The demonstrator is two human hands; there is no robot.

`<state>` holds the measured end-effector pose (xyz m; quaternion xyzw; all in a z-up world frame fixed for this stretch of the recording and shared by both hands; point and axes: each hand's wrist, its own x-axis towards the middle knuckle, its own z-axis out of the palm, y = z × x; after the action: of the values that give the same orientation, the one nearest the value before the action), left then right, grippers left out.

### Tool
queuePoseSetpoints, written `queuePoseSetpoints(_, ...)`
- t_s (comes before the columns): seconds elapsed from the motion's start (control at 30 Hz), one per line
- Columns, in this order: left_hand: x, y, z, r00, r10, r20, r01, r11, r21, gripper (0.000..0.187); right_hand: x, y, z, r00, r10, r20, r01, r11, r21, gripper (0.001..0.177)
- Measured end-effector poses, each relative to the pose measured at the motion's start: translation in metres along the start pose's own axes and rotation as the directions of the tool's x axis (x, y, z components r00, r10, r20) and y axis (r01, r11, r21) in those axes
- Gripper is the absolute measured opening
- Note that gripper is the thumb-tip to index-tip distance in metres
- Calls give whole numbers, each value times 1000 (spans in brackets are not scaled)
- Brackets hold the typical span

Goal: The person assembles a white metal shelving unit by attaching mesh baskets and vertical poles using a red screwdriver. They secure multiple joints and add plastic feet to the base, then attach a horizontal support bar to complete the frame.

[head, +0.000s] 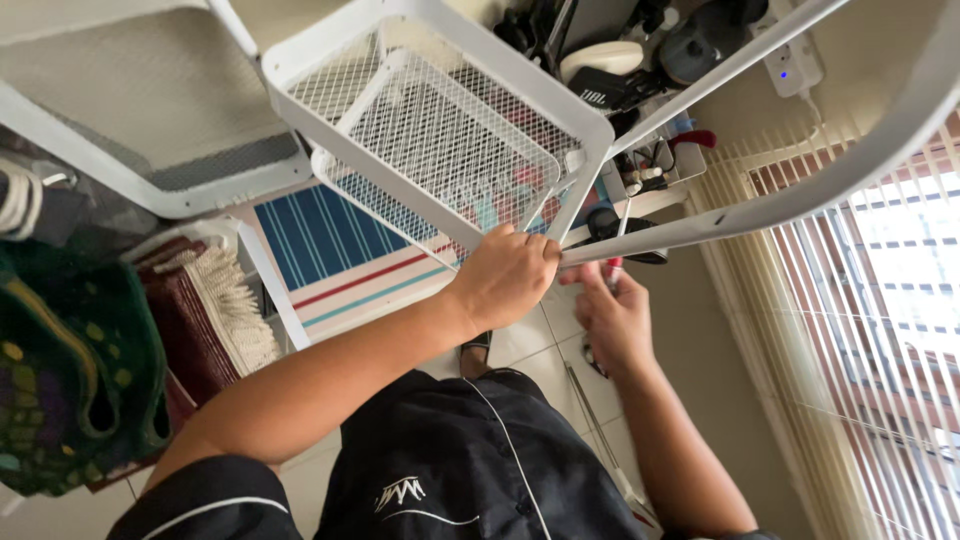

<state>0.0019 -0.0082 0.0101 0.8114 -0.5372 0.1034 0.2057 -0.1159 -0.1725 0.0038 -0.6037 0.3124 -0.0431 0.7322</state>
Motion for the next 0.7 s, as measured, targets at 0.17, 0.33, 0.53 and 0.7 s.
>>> queuePoseSetpoints(0.17,5,2,-10,996,-4,86,3,1000,12,13,4,21,16,985,-166,-37,164,986,-36,19)
queuePoseSetpoints(0.33,10,6,-19,987,-57,153,48,997,61,12,6,29,22,934,-341,-108,296,907,-300,12)
queuePoseSetpoints(0.53,8,12,-14,985,-115,132,112,993,31,12,5,25,14,915,-400,-50,371,885,-281,9)
queuePoseSetpoints(0.7,12,1,-10,978,-209,22,211,972,-100,10,7,22,8,952,-268,-150,250,960,-123,8)
